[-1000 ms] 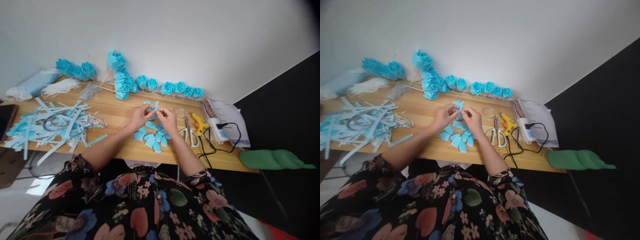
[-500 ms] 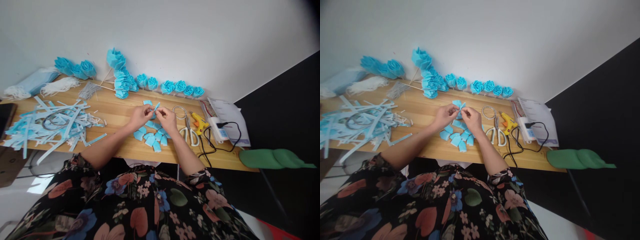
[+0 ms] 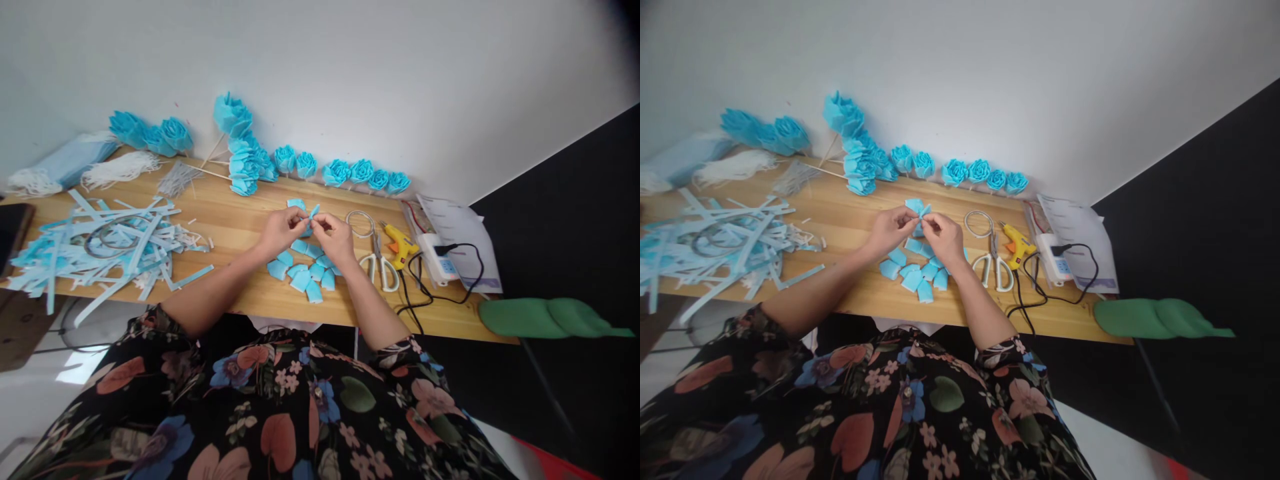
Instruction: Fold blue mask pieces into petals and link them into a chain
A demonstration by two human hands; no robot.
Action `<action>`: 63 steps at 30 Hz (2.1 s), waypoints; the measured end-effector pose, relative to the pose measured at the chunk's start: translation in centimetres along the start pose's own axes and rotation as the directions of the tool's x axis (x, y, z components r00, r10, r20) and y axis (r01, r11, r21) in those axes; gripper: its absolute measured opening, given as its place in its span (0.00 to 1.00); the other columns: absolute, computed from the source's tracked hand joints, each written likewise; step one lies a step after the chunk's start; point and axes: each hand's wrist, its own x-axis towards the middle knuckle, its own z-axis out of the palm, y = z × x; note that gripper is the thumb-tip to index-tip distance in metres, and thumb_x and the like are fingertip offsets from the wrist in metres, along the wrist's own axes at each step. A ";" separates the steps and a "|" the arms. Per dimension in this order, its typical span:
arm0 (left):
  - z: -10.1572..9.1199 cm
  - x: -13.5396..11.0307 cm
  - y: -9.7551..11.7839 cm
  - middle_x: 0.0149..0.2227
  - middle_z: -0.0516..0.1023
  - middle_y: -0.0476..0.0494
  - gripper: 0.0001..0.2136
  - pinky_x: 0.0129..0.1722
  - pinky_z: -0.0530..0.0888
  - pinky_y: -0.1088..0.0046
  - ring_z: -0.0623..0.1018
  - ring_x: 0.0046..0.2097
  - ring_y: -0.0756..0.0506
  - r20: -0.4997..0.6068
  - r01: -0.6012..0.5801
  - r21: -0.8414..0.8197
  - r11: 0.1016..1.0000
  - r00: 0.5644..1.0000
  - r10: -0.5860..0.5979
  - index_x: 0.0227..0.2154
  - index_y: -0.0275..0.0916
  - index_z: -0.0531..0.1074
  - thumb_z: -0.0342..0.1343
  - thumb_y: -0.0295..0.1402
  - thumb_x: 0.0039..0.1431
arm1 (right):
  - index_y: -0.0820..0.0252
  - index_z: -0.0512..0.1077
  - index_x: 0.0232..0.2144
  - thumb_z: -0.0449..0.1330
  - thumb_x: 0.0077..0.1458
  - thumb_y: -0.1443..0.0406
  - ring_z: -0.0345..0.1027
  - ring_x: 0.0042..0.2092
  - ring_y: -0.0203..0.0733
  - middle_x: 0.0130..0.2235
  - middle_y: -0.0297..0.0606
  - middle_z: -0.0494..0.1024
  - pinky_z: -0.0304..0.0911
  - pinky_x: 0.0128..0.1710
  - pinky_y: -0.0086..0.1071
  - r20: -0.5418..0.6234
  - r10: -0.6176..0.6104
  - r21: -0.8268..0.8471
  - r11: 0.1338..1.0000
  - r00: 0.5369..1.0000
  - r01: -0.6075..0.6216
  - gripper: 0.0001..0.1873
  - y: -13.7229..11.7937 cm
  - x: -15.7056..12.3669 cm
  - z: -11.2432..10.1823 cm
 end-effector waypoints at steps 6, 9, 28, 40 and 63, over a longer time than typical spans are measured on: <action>-0.3 0.6 -0.1 0.21 0.69 0.51 0.09 0.27 0.65 0.75 0.67 0.24 0.52 0.032 0.146 -0.340 0.929 0.989 -0.144 0.26 0.37 0.72 0.56 0.37 0.59 | 0.57 0.75 0.31 0.60 0.55 0.54 0.72 0.33 0.39 0.31 0.35 0.80 0.67 0.38 0.34 0.004 0.118 0.179 0.977 0.993 -0.117 0.12 -0.1 0.3 -0.3; -0.7 0.8 -0.1 0.21 0.71 0.49 0.15 0.26 0.66 0.75 0.68 0.24 0.52 0.086 0.232 -0.399 0.887 0.973 -0.216 0.26 0.37 0.73 0.57 0.43 0.61 | 0.56 0.74 0.31 0.63 0.53 0.50 0.73 0.37 0.40 0.32 0.35 0.80 0.69 0.42 0.35 0.009 0.205 0.303 0.932 0.979 -0.198 0.15 -0.3 0.4 -0.4; -1.2 0.9 -0.1 0.22 0.70 0.51 0.12 0.30 0.66 0.74 0.67 0.25 0.53 0.157 0.253 -0.565 0.785 0.967 -0.198 0.23 0.38 0.71 0.66 0.38 0.48 | 0.57 0.77 0.33 0.66 0.50 0.46 0.73 0.36 0.39 0.32 0.35 0.81 0.71 0.41 0.35 0.053 0.285 0.390 0.876 0.957 -0.282 0.21 0.0 0.6 -0.5; -1.0 0.7 0.0 0.26 0.74 0.48 0.14 0.30 0.70 0.73 0.71 0.27 0.51 0.252 0.315 -0.490 0.813 0.944 -0.214 0.25 0.38 0.71 0.64 0.44 0.50 | 0.56 0.71 0.25 0.65 0.49 0.48 0.64 0.31 0.37 0.26 0.31 0.73 0.62 0.35 0.32 0.132 0.215 0.306 0.920 0.968 -0.246 0.19 0.0 0.5 -0.4; -0.9 0.9 0.1 0.21 0.71 0.51 0.09 0.28 0.65 0.75 0.68 0.24 0.53 0.139 0.272 -0.414 0.868 0.962 -0.235 0.22 0.37 0.70 0.62 0.33 0.51 | 0.53 0.77 0.33 0.60 0.61 0.61 0.73 0.39 0.44 0.36 0.37 0.82 0.67 0.44 0.38 -0.021 -0.082 -0.153 0.985 0.996 0.078 0.07 -0.1 -0.2 -0.2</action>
